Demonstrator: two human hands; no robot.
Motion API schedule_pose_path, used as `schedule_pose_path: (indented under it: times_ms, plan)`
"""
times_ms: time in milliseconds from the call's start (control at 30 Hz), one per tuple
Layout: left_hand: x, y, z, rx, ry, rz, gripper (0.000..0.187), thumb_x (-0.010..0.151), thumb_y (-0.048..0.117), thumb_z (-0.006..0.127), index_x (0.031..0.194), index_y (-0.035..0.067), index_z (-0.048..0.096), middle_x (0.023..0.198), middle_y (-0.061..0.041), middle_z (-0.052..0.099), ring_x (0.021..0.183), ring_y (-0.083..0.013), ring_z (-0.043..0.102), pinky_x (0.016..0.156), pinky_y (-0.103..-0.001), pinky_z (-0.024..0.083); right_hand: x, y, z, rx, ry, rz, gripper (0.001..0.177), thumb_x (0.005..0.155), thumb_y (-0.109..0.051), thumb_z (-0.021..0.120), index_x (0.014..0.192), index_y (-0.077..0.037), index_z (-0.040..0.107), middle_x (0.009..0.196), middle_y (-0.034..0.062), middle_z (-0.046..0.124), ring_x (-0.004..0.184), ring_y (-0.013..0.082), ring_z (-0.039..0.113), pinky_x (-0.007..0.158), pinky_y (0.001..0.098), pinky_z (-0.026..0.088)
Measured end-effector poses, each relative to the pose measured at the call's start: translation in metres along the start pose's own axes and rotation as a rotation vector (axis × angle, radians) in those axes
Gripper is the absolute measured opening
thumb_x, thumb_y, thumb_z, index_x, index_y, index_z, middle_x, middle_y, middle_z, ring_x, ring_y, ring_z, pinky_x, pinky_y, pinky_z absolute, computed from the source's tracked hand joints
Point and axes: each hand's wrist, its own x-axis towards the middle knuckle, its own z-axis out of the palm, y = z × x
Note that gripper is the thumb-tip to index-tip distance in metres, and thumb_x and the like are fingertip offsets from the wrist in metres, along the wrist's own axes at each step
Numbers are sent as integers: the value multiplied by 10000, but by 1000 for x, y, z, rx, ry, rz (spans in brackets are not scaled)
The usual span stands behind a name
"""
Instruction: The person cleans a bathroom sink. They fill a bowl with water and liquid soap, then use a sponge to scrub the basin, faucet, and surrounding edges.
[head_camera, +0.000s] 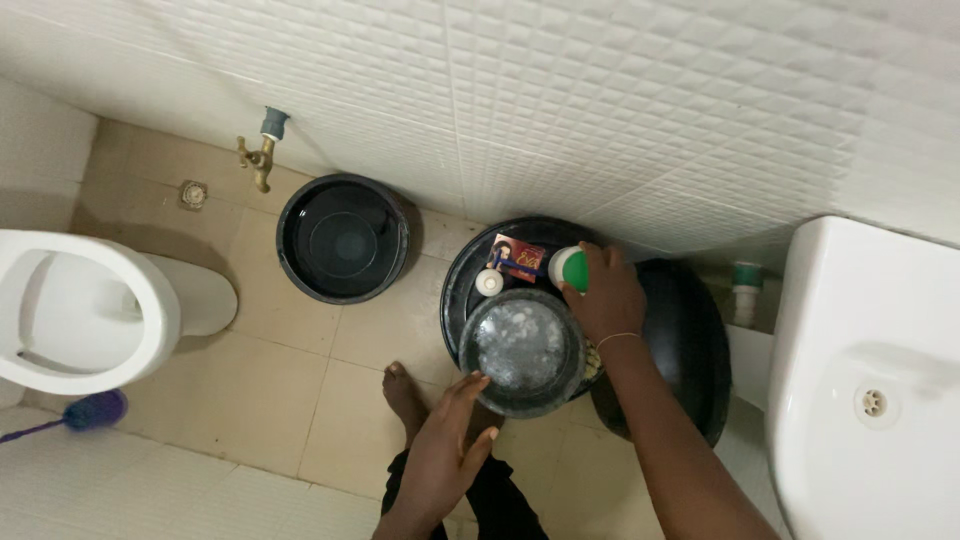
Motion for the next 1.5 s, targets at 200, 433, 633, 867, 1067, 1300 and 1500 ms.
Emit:
schedule_pose_path:
  times_ms: [200, 433, 633, 867, 1067, 1300, 1500]
  plan:
    - [-3, -2, -5, -8, 7, 13, 569, 950, 149, 667, 1463, 44, 444, 1521, -193, 486, 1436, -360, 448, 1125, -448, 407, -7, -2, -3, -12, -45, 24, 837, 756, -293, 852, 1475, -83, 478, 1371, 211, 540, 1223, 431, 554, 985, 511, 496]
    - [-16, -5, -18, -24, 20, -34, 542, 944, 153, 667, 1450, 77, 486, 1514, -154, 506, 1413, -328, 483, 1108, -412, 428, -61, -19, -27, 109, 180, -11, 902, 803, -255, 799, 1539, 22, 355, 1545, 316, 402, 1412, 483, 397, 1147, 522, 348]
    - [-46, -4, -41, -92, 77, -62, 470, 956, 131, 653, 1411, 81, 542, 1395, -150, 603, 1325, -294, 573, 1081, -392, 457, -139, -59, -46, 196, -10, 192, 794, 922, -436, 656, 1530, -11, 376, 1502, 258, 438, 1385, 433, 425, 1131, 532, 357]
    - [-108, 5, -106, -107, 67, -293, 301, 971, 150, 654, 1271, 151, 646, 1266, -59, 683, 1179, -230, 664, 1017, -350, 509, -179, -118, -17, 212, -346, 41, 723, 944, -460, 635, 1540, -105, 430, 1478, 159, 498, 1379, 370, 454, 1128, 514, 349]
    - [-168, -49, -153, -104, 305, -308, 357, 939, 161, 689, 1294, 184, 669, 1250, -30, 699, 1156, -197, 681, 964, -356, 551, -168, -219, 1, 260, -563, -457, 577, 882, -343, 709, 1422, -166, 607, 1243, 118, 695, 1220, 297, 627, 1071, 458, 442]
    - [-227, -130, -237, -103, 668, -244, 312, 933, 167, 700, 1245, 149, 697, 1213, -55, 725, 1181, -236, 661, 1018, -381, 501, -170, -415, -34, 172, -707, -692, 497, 886, -221, 718, 1372, -181, 625, 1157, 53, 718, 1176, 226, 649, 1022, 383, 485]
    - [-271, -175, -359, -116, 751, -323, 309, 926, 243, 693, 1222, 156, 676, 1249, -56, 692, 1179, -270, 620, 1026, -416, 468, -188, -589, -33, 122, -777, -739, 427, 899, -219, 712, 1321, -168, 668, 1165, 42, 720, 1177, 224, 640, 1019, 372, 482]
